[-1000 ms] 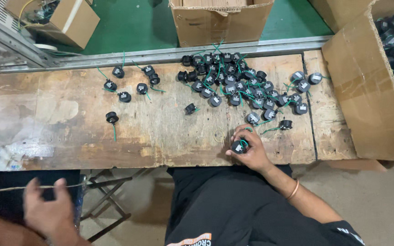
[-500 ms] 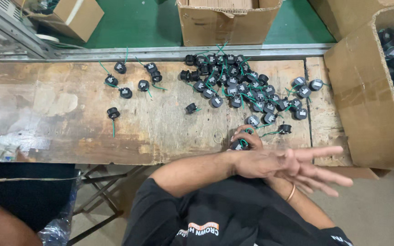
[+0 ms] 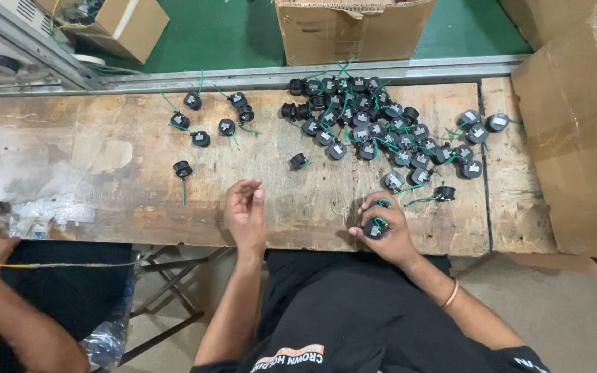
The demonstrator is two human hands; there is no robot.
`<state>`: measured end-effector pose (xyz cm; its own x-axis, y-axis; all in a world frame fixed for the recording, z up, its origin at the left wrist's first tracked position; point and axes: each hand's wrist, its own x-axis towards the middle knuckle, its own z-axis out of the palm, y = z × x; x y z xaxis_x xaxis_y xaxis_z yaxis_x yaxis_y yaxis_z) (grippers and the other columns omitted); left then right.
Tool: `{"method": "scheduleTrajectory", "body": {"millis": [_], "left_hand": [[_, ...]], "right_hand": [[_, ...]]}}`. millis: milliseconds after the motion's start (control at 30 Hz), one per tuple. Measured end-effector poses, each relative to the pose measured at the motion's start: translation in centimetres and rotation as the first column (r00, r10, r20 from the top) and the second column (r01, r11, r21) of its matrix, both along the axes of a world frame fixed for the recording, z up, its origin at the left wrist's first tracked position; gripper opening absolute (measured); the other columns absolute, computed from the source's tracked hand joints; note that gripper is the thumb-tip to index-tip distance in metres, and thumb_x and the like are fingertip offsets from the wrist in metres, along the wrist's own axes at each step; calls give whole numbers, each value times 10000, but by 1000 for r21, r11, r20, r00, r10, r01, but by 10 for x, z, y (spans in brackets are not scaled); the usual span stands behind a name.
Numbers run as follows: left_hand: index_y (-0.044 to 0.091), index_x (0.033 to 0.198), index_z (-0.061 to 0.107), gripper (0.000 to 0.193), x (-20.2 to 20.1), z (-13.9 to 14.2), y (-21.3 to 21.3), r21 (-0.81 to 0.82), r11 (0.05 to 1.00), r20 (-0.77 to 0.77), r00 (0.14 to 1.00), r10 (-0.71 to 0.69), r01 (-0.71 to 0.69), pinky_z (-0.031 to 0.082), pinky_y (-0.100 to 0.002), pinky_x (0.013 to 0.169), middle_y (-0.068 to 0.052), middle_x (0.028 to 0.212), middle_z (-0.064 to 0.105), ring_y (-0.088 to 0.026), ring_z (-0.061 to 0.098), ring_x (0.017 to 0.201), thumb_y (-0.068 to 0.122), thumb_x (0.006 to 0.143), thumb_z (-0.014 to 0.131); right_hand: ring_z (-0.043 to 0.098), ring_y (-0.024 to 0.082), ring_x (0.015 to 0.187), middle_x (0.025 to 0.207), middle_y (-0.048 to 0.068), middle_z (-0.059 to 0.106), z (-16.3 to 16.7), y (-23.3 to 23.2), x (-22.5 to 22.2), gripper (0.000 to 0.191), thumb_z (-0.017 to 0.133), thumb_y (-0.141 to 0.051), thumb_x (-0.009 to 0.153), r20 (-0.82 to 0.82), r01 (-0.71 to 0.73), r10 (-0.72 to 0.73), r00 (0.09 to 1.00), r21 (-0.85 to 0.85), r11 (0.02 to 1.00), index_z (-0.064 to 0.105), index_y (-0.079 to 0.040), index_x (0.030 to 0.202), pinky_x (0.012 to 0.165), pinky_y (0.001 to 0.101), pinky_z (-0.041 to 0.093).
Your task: The person picks up small black electrical plug components with green wires from a wooden workbench, manipulates and presses the parts together by hand, and places the finished units onto a growing pile on the bench, working through them one at a time.
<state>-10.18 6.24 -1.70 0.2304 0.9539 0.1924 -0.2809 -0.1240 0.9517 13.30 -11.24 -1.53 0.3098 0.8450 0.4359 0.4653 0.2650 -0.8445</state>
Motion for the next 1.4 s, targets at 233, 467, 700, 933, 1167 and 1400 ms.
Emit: {"method": "scheduleTrajectory", "body": {"millis": [233, 467, 700, 933, 1167, 1400], "left_hand": [[151, 1660, 177, 940, 33, 39, -40, -67, 850, 228, 837, -497, 522, 432, -481, 1144, -161, 1644, 407, -299, 515, 1393, 587, 974, 650], [211, 1738, -45, 1056, 107, 105, -99, 130, -110, 367, -151, -918, 985, 447, -381, 1171, -220, 1652, 352, -318, 478, 1453, 834, 958, 300], [-35, 1462, 539, 843, 61, 50, -55, 140, 663, 449, 549, -704, 735, 539, -460, 1070, -235, 1263, 683, -330, 686, 1164, 681, 1021, 486], [29, 1397, 558, 460, 51, 29, 4, 482, 861, -480, 871, 108, 159, 481, -439, 1050, -192, 1359, 635, -352, 575, 1293, 0, 938, 574], [102, 1013, 766, 253, 68, 34, 20, 648, 726, -524, 826, 207, 229, 545, -407, 1014, -56, 1093, 764, -299, 698, 1142, -49, 846, 652], [79, 991, 795, 248, 53, 46, -13, 328, 895, -309, 929, -201, 303, 594, -335, 762, -86, 925, 794, -232, 751, 848, -90, 840, 697]], "right_hand": [[607, 227, 1039, 1078, 79, 584, 1, -1, 1, 282, 886, -123, 750, 32, -30, 30, 999, 8, 1000, 614, -72, 805, 904, 374, 507], [599, 202, 1022, 1090, 109, 585, -8, 3, 0, 311, 838, -188, 717, -26, 14, -11, 1000, 113, 994, 607, -59, 879, 833, 382, 508], [606, 231, 1043, 1063, 97, 575, -4, -2, 7, 318, 857, -150, 721, -31, -90, 90, 995, 0, 996, 599, -48, 877, 908, 380, 502], [633, 221, 1000, 1054, 73, 600, -2, 0, 1, 280, 884, -122, 751, -20, -93, 93, 995, 8, 996, 608, -86, 781, 886, 364, 515], [652, 205, 1017, 1081, 69, 596, -2, -5, 1, 259, 878, -139, 785, -71, -71, 70, 995, -6, 997, 638, -86, 866, 911, 347, 529], [636, 244, 1059, 1149, 98, 617, 4, -6, 3, 517, 829, -244, 812, -101, -12, 2, 995, -92, 996, 637, -36, 1244, 970, 361, 506]]}}
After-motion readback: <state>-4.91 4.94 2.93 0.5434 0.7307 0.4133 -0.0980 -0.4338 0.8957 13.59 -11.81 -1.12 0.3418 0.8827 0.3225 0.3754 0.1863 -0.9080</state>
